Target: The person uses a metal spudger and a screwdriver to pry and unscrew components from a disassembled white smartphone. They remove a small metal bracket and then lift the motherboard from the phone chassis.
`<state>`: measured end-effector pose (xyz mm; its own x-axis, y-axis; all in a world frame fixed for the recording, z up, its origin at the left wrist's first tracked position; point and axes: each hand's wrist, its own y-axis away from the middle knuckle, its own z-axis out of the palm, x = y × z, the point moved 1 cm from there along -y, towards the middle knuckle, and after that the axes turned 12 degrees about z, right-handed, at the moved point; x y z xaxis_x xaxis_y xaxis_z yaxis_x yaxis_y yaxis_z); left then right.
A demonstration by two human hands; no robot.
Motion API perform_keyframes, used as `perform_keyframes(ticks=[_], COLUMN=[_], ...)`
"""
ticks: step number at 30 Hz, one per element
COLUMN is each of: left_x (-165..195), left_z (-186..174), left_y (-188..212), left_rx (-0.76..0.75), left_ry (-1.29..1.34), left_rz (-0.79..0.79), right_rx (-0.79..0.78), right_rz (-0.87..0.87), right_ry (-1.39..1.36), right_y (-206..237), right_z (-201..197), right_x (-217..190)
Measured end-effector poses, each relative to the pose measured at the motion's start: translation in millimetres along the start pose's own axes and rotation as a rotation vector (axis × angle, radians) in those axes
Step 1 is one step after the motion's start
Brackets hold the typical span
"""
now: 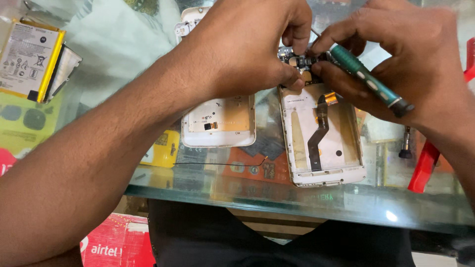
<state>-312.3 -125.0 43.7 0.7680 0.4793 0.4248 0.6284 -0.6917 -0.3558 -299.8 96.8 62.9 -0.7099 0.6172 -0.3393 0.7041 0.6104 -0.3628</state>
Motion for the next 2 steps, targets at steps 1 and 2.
perform_keyframes(ticks=[1, 2], left_x=[-1.6, -3.2], left_z=[1.6, 3.4], left_y=[0.8, 1.7], left_rx=[-0.006, -0.011], left_ry=[0.003, 0.006], left_rz=[-0.012, -0.024], right_rx=[-0.003, -0.006], right_rz=[0.006, 0.012], right_ry=[0.008, 0.016], right_y=[-1.5, -3.0], right_z=[-0.6, -1.1], right_x=[-2.0, -4.1])
